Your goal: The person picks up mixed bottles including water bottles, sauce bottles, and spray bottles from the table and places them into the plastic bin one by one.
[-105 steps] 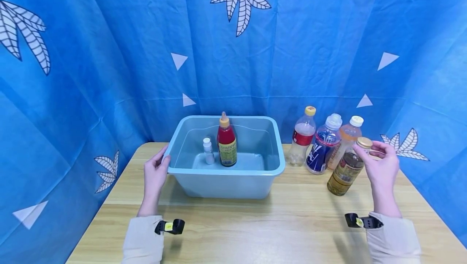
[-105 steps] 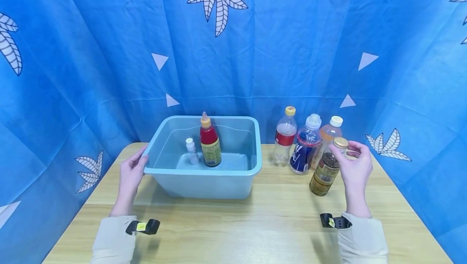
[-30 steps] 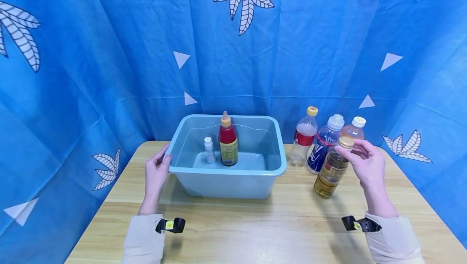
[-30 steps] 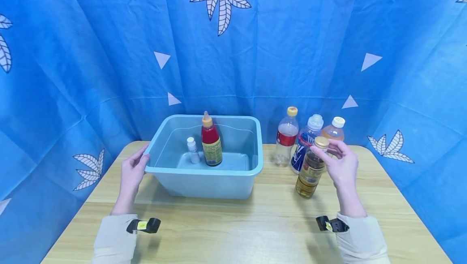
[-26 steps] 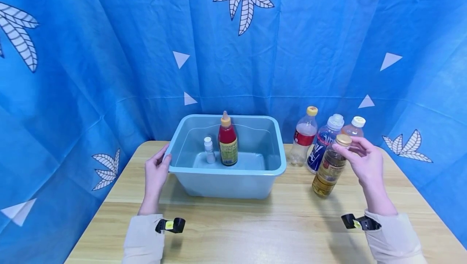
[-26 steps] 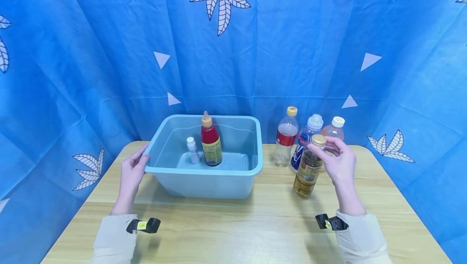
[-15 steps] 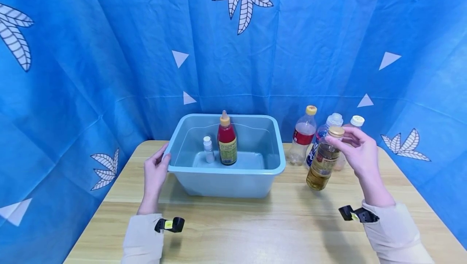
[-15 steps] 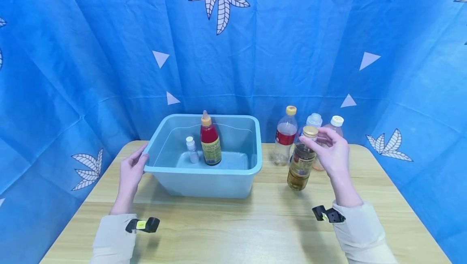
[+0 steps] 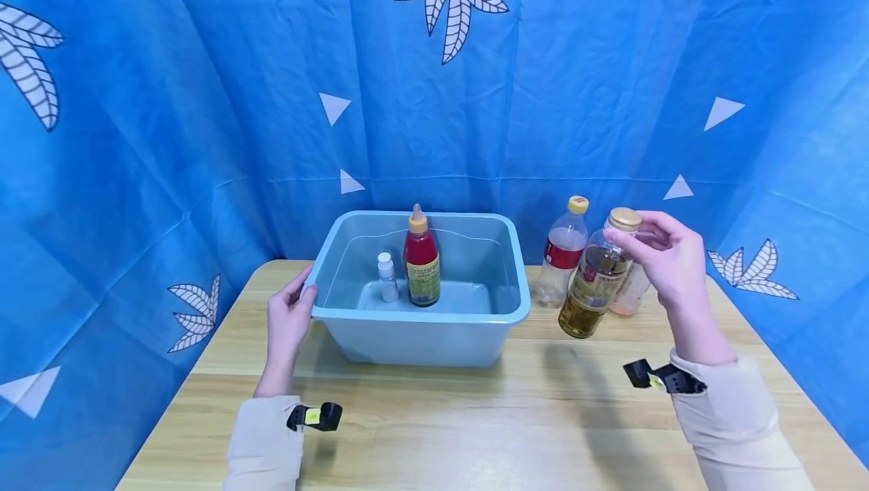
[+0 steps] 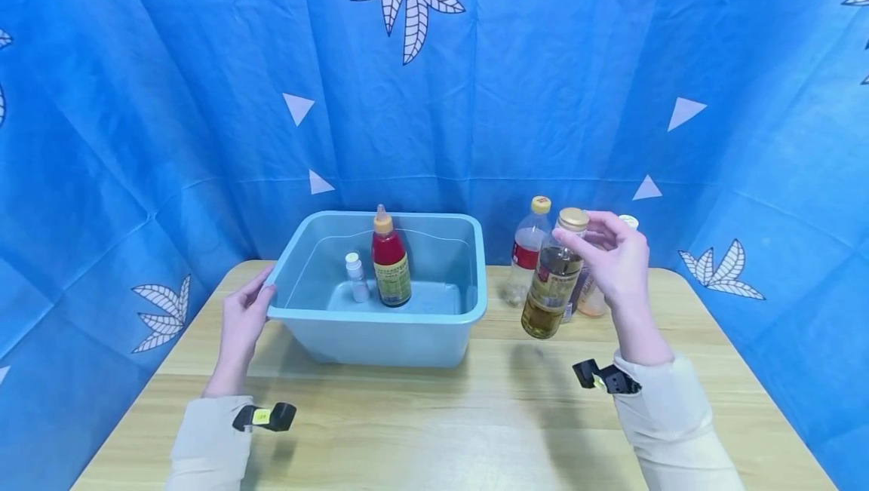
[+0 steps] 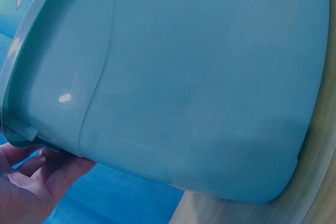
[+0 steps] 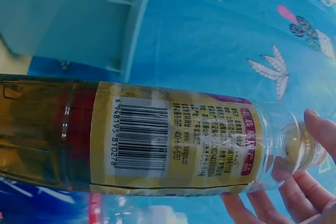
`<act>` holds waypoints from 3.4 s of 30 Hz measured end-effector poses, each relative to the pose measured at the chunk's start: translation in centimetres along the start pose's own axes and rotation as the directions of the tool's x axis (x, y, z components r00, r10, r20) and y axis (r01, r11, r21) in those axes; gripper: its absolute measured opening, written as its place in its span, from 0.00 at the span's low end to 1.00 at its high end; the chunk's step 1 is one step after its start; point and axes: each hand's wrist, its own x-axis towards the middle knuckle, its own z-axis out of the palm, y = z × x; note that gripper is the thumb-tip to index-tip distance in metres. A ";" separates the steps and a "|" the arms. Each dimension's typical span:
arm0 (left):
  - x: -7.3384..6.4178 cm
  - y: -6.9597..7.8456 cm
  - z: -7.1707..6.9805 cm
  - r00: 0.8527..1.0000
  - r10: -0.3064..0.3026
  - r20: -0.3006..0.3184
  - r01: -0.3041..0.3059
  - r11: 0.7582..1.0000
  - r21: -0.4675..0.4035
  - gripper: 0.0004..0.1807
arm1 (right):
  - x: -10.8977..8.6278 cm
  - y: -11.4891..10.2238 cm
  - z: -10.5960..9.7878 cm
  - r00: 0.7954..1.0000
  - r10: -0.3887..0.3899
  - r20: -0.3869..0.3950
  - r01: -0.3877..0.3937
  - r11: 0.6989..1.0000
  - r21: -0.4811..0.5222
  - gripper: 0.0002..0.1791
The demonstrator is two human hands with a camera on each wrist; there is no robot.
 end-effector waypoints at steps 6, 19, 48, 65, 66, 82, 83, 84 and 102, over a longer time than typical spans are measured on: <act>0.1 -0.4 0.2 1.000 0.012 -0.022 -0.012 1.000 -0.012 0.21 | 0.6 -1.5 0.1 1.000 -0.027 0.007 0.026 0.993 0.114 0.15; -0.9 2.3 -0.6 0.999 0.035 0.017 -0.033 0.995 -0.098 0.21 | 1.9 -5.6 0.9 0.995 -0.091 0.029 0.085 0.985 0.150 0.18; -1.5 4.1 -0.5 1.000 0.000 0.013 0.001 0.996 -0.092 0.21 | 4.6 -9.8 5.1 0.988 -0.134 0.072 0.128 0.988 0.087 0.19; -0.3 1.1 -0.1 1.000 0.018 -0.007 -0.019 1.000 -0.024 0.21 | 5.4 -9.6 8.3 0.984 -0.144 0.101 0.134 0.986 0.098 0.18; -0.2 0.6 0.1 0.999 0.032 -0.018 -0.032 0.999 -0.021 0.21 | 5.5 -9.6 8.5 0.985 -0.141 0.099 0.131 0.986 0.103 0.18; -0.1 0.5 0.1 0.999 0.031 -0.031 -0.032 0.999 -0.029 0.20 | 6.4 -7.4 10.9 0.983 -0.137 0.121 0.130 0.989 0.065 0.22; -0.2 0.5 0.1 0.999 0.029 -0.030 -0.030 0.999 -0.032 0.21 | 6.4 -7.3 11.0 0.983 -0.137 0.122 0.131 0.990 0.053 0.23; -0.2 0.6 0.1 0.999 0.025 -0.029 -0.026 0.999 -0.032 0.21 | 6.5 -7.1 11.2 0.983 -0.134 0.123 0.129 0.991 0.047 0.23; -4.6 12.9 -1.8 0.996 -0.059 0.068 0.068 0.989 -0.130 0.21 | 5.8 -3.9 13.2 0.980 -0.106 0.170 0.105 0.994 0.018 0.26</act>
